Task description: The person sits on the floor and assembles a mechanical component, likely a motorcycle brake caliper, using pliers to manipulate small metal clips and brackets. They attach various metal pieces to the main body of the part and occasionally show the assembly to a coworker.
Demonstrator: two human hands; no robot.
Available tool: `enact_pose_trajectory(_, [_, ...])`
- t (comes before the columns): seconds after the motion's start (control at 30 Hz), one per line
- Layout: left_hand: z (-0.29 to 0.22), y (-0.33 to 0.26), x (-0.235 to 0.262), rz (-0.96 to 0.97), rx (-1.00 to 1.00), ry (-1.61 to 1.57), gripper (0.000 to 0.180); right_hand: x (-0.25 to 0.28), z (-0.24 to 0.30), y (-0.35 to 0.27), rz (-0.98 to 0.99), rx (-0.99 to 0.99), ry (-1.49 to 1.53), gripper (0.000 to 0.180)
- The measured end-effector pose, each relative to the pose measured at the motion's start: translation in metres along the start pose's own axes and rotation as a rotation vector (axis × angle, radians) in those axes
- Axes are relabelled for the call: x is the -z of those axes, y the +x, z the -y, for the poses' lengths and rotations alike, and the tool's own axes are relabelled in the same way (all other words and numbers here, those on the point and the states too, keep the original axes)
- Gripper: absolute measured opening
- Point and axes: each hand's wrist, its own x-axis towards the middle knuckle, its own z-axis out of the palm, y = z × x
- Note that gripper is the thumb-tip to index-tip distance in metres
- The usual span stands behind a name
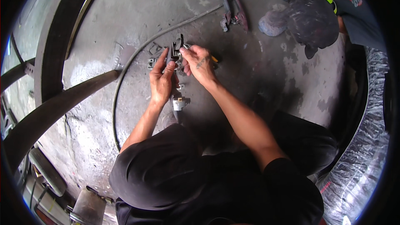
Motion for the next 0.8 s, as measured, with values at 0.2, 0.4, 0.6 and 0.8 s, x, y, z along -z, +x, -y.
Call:
enact_pose_trajectory(0.2, [0.004, -0.001, 0.001, -0.007, -0.004, 0.024, 0.052, -0.003, -0.007, 0.006, 0.014, 0.118, 0.103, 0.02])
enact_pose_trajectory(0.4, [0.003, 0.001, 0.001, -0.023, -0.013, 0.026, 0.052, -0.009, 0.002, -0.002, -0.08, 0.125, 0.036, 0.019])
enact_pose_trajectory(0.6, [0.004, 0.001, 0.002, -0.013, -0.011, 0.051, 0.052, -0.003, -0.003, -0.001, 0.014, 0.107, -0.034, 0.019])
enact_pose_trajectory(0.8, [0.001, 0.002, 0.0, -0.041, -0.02, 0.03, 0.051, -0.008, -0.011, 0.003, -0.029, 0.188, 0.107, 0.02])
